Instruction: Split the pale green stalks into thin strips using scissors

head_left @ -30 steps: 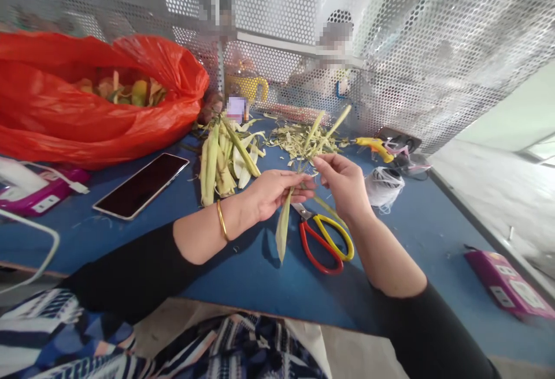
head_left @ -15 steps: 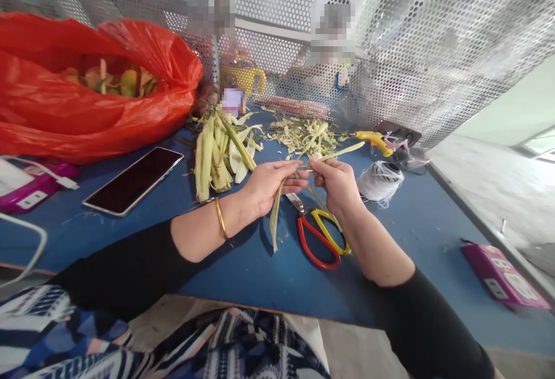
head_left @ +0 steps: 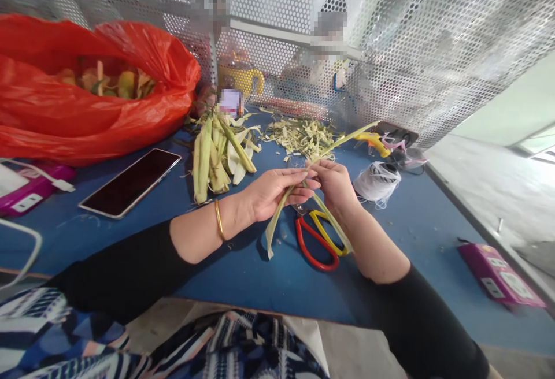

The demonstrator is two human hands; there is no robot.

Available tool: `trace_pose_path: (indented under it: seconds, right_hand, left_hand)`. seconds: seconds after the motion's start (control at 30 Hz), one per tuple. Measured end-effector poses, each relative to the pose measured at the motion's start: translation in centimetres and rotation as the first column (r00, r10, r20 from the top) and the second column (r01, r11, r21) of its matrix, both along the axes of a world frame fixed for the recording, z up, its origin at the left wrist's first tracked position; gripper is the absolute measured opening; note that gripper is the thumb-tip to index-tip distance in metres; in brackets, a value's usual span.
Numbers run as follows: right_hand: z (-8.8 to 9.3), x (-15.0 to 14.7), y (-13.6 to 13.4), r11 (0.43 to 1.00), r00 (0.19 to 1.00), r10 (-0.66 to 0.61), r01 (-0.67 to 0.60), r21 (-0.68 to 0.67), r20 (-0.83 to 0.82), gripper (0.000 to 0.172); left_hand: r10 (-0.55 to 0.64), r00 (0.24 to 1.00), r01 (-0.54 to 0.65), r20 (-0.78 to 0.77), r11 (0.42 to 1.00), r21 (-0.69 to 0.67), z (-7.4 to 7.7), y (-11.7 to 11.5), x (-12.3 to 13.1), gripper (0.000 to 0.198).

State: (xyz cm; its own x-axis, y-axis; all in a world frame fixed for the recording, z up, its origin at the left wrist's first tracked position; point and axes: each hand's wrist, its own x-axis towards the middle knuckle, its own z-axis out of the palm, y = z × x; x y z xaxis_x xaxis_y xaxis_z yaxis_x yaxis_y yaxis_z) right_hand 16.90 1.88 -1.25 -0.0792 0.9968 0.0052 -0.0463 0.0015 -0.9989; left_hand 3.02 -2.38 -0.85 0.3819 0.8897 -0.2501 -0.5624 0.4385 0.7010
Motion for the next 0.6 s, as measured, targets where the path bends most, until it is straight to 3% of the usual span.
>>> trace_pose_path:
  seconds: [0.17, 0.3, 0.37, 0.47, 0.6]
  right_hand:
    - [0.2, 0.1, 0.1, 0.989, 0.991, 0.087, -0.073, -0.131, 0.101, 0.028]
    - [1.5, 1.2, 0.4, 0.999, 0.96, -0.015, 0.027, -0.039, 0.28, 0.035]
    - [2.0, 1.6, 0.3, 0.99, 0.957, 0.038, 0.002, -0.138, 0.288, 0.037]
    - [2.1, 1.4, -0.1, 0.93, 0.967, 0.202, -0.14, -0.34, 0.153, 0.034]
    - [1.6, 0.5, -0.6, 0.885, 0.957, 0.252, -0.287, -0.367, -0.141, 0.02]
  left_hand:
    - [0.007, 1.0, -0.007, -0.003, 1.0, -0.007, -0.1, 0.0, 0.1, 0.02]
    - [0.103, 0.994, -0.103, -0.031, 0.995, -0.002, -0.2, 0.1, 0.1, 0.019]
    - [0.106, 0.994, -0.105, -0.042, 0.994, 0.03, -0.4, 0.2, 0.0, 0.016]
    - [0.091, 0.994, -0.088, -0.056, 0.994, 0.058, -0.5, 0.4, -0.1, 0.016]
    - [0.108, 0.993, -0.106, -0.055, 0.994, 0.038, -0.3, 0.3, -0.1, 0.019]
